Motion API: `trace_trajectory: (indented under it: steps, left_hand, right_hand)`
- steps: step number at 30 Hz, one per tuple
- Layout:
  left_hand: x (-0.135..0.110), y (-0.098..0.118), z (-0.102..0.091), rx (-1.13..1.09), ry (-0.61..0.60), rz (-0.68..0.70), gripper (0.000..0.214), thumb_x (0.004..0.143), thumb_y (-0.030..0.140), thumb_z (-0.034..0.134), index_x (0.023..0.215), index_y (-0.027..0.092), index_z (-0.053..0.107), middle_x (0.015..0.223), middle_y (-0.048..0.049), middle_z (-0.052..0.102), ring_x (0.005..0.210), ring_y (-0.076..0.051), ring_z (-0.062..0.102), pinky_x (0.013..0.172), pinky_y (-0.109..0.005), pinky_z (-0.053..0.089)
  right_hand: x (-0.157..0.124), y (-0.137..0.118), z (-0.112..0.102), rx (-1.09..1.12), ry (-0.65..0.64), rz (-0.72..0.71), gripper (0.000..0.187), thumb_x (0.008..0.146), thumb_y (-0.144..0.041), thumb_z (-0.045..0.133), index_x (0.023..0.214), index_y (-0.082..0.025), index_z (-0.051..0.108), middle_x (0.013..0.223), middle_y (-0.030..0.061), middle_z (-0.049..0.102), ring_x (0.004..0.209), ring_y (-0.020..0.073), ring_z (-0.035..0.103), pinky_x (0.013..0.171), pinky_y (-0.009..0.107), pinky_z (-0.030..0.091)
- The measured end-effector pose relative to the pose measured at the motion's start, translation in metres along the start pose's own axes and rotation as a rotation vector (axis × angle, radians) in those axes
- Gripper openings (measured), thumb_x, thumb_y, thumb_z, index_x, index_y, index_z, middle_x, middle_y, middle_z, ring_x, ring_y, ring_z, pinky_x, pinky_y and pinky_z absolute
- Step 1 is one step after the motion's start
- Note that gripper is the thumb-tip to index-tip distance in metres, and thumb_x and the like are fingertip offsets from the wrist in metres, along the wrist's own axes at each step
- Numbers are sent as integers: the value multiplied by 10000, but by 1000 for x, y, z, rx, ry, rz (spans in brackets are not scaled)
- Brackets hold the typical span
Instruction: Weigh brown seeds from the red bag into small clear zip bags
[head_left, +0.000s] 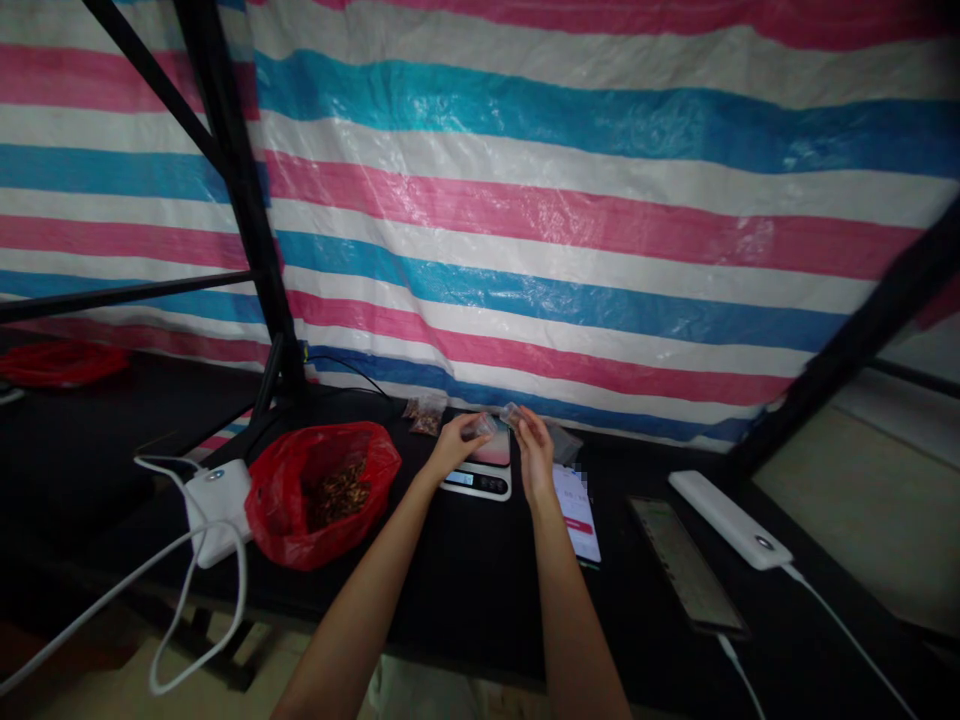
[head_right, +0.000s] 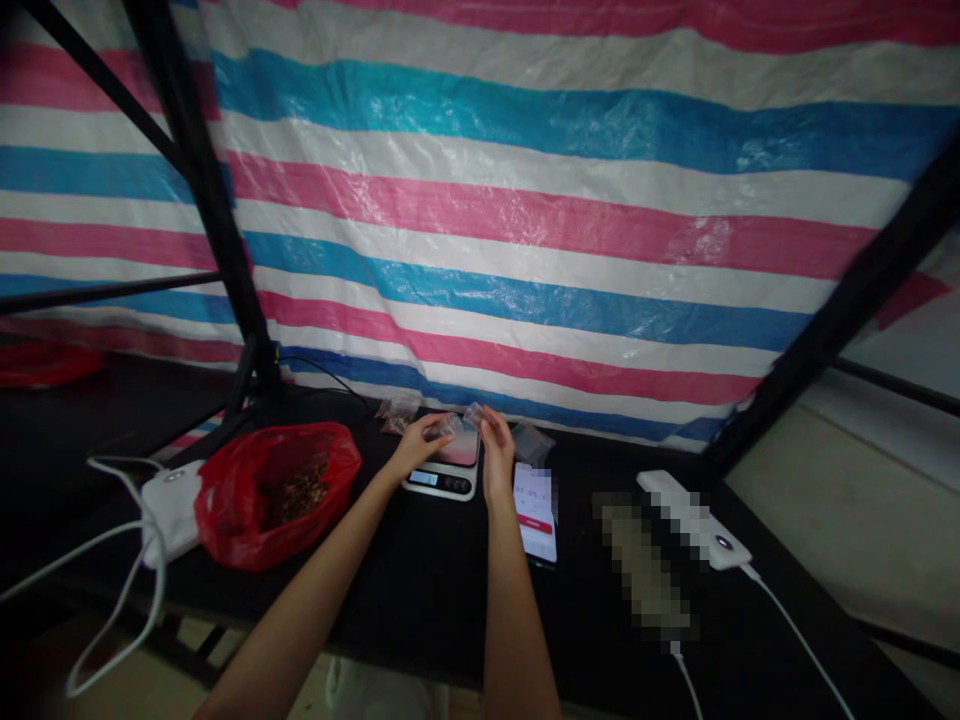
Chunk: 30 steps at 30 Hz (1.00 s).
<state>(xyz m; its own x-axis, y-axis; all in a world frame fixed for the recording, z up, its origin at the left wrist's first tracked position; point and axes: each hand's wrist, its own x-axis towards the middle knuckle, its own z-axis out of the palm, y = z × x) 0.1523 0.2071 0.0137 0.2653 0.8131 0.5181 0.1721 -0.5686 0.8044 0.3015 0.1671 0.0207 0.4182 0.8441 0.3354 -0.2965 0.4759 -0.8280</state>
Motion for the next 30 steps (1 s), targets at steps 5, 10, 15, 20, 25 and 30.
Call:
trace_trajectory:
  steps: [5,10,15,20,25,30]
  left_hand:
    - [-2,11,-5,-84,10,-7,439,668,326,683,1051,124,607,1076,-116,629,989,-208,578,890,-339,437]
    - [-3,17,-5,-92,15,-31,430,663,319,682,1031,108,606,1026,-108,646,939,-195,595,868,-328,451]
    - [-5,22,-2,-104,-11,-62,421,658,289,684,1027,105,602,1003,-102,653,902,-191,606,839,-324,470]
    - [-7,23,0,-98,-8,-61,437,652,298,690,1033,100,604,990,-103,656,898,-193,605,828,-313,470]
    - [-7,18,-1,-81,-20,-38,430,670,347,673,1022,106,618,959,-95,659,845,-182,608,770,-292,478]
    - [-1,8,2,63,20,37,418,697,363,657,1044,132,617,984,-89,650,891,-187,593,812,-300,458]
  right_hand:
    - [0,5,4,-111,-18,-66,377,693,-337,650,1028,-187,564,1076,76,625,995,196,572,934,412,384]
    - [-3,4,11,-141,-53,-118,306,682,-330,663,935,-189,563,1008,63,649,961,190,588,932,398,399]
    - [-8,-4,15,-168,-127,-165,287,723,-332,626,965,-180,599,1095,86,624,1034,202,557,967,397,372]
    - [-10,-7,16,-186,-127,-198,280,743,-331,607,982,-187,610,1094,78,623,1040,204,552,968,392,364]
    - [-9,-4,14,-268,-122,-250,271,783,-322,558,1018,-201,616,1103,66,604,1056,198,530,971,384,351]
    - [-5,2,10,-257,-42,-276,284,774,-352,556,1005,-195,610,1109,65,596,1067,192,520,981,380,341]
